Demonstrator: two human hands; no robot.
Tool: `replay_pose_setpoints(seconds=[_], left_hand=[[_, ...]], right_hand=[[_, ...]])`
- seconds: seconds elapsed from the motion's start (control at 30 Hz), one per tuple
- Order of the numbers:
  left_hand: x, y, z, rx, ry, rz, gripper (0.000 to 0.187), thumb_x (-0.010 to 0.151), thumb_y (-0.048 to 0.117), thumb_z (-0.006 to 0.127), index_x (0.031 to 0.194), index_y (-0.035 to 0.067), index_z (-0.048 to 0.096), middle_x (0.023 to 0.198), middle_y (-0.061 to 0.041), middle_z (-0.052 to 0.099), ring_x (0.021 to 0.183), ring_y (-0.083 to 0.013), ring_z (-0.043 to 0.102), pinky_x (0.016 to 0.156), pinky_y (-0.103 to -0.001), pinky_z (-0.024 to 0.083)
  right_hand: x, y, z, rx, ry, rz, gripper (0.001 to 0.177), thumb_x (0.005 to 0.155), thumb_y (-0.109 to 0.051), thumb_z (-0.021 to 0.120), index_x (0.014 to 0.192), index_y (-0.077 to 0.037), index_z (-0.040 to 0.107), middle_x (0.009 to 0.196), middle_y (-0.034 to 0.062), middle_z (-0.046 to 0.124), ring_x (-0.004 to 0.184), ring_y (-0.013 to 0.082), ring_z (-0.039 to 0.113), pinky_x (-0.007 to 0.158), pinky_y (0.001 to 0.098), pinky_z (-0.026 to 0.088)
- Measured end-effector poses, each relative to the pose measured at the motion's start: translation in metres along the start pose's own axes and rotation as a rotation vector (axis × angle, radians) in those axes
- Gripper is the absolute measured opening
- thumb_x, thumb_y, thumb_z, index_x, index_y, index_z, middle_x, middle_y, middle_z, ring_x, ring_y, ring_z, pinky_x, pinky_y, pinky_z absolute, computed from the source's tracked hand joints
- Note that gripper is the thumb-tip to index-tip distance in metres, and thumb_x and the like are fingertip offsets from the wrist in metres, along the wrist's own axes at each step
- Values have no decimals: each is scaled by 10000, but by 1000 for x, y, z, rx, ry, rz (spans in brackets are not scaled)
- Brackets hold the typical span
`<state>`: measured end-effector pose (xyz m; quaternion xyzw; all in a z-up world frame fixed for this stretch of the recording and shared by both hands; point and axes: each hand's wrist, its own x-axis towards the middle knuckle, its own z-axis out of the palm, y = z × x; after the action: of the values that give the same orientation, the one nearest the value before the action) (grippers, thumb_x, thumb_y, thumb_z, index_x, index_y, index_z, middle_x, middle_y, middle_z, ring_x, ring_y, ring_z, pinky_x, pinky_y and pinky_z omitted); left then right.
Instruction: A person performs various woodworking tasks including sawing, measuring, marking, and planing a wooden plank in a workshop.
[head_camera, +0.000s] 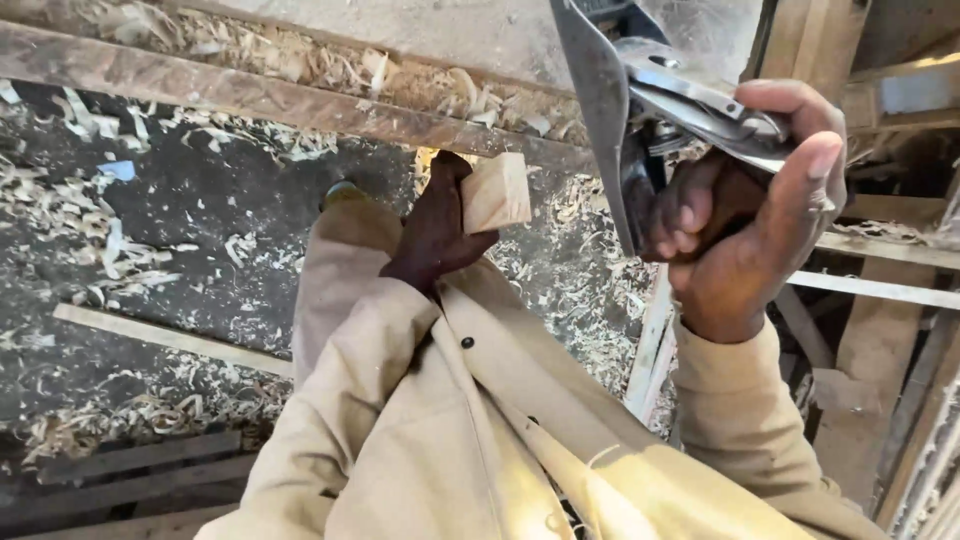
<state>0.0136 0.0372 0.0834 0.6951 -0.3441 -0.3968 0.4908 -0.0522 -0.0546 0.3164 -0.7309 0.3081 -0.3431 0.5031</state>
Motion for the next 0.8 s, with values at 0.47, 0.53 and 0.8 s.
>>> replay_pose_setpoints(seconds=[0.47,0.53,0.8], left_hand=[[8,6,13,-579,128,0,286,610,226,711,536,150,445,548,80,339,542,-55,317,449,-252,261],[8,15,17,-591,229,168,500,835,600,420,584,196,265,576,88,218,566,-52,215,519,-282,118],[14,19,26,-295,341,-244,668,728,728,179,464,149,381,423,-2,385,425,-133,442,431,-298,275]], right_hand=[[-51,15,-33,446,-1,241,371,937,-425,443,1090,-88,461,505,23,285,349,75,249,300,195,282],[-62,20,-37,604,7,287,363,959,-398,406,1129,-85,475,522,45,293,361,95,273,296,214,268],[-78,25,-22,418,-14,212,355,957,-414,407,1086,-89,465,490,42,303,340,99,262,290,219,260]])
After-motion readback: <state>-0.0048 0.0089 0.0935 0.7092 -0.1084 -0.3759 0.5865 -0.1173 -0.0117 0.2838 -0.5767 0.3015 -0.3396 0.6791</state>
